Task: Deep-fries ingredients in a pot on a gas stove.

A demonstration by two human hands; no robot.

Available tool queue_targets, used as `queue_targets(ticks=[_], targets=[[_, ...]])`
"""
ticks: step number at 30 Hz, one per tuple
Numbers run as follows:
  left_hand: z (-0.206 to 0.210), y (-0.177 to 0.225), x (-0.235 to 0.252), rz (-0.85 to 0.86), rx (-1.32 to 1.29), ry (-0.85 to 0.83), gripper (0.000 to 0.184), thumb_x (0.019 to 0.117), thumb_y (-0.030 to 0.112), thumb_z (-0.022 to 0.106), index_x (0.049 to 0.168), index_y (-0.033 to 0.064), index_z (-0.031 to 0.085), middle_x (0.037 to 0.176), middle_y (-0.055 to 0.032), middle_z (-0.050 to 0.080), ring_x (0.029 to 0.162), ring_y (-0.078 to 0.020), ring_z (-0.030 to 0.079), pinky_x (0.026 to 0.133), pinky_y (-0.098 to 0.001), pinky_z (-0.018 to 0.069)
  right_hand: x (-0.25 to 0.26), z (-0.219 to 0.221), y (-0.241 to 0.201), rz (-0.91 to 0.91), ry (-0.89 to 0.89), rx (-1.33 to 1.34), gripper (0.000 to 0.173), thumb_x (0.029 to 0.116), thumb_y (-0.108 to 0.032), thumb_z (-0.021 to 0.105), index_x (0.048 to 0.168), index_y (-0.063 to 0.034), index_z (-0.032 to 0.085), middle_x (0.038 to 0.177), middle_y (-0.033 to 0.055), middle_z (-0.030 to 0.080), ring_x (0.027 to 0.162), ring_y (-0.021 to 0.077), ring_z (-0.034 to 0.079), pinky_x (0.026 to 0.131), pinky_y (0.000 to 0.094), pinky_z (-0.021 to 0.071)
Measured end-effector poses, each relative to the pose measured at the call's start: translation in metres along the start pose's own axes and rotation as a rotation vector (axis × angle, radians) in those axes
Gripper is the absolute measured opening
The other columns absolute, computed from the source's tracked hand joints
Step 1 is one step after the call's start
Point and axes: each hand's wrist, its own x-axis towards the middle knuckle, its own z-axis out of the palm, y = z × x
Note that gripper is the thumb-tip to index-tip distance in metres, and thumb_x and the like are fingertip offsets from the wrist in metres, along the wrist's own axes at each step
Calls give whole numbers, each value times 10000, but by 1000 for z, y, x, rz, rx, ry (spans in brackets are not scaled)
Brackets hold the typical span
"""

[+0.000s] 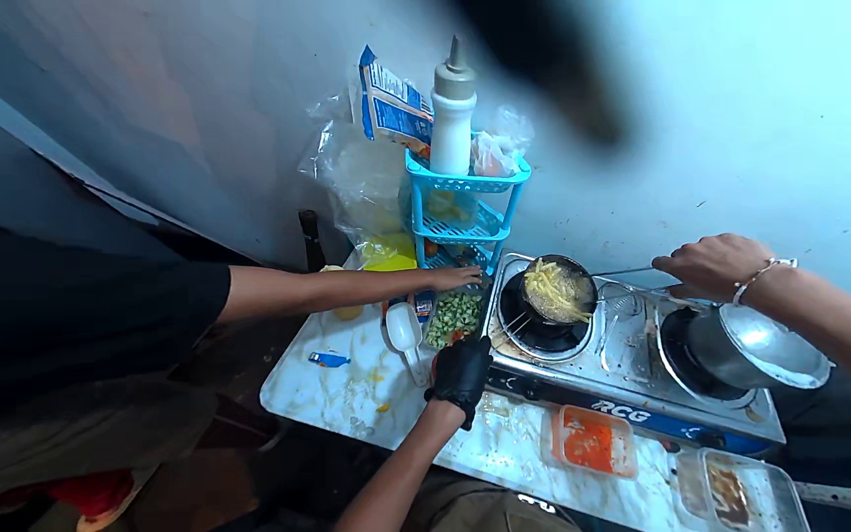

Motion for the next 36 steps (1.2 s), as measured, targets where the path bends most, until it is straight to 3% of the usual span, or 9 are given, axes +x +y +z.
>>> queue_targets(ticks=[7, 12, 25, 36], targets=[[2, -1, 1, -9, 20, 13, 420, 1063, 311, 468, 1451, 172, 547, 1338, -173, 619, 1229, -389, 595, 981, -580, 482, -21, 43, -9, 61, 119, 39, 212, 978, -329, 701, 1054, -133, 719, 883, 124, 713, 807, 359, 712, 660, 545, 568], [-9, 4, -16, 5, 32, 4, 436, 1041, 278, 528, 1463, 169, 547, 1371, -196, 600, 1267, -415, 568, 1000, -594, 473, -37, 41, -10, 76, 186, -3, 212, 1003, -338, 666, 1046, -135, 712, 860, 121, 702, 781, 359, 709, 628, 529, 556], [2, 2, -5, -12, 57, 28, 384, 1045, 308, 508, 1386, 153, 591, 1277, -179, 646, 1187, -397, 615, 940, -587, 502, -72, 15, -4, 80, 307, -46, 185, 992, -308, 688, 1052, -134, 700, 834, 118, 681, 720, 351, 693, 587, 520, 539], [-5, 4, -6, -8, 39, -11, 412, 1058, 308, 469, 1425, 145, 564, 1329, -214, 617, 1216, -424, 598, 967, -618, 477, -86, -7, -15, 87, 372, -36, 182, 1015, -289, 659, 1063, -117, 690, 835, 130, 671, 705, 362, 686, 570, 522, 529]])
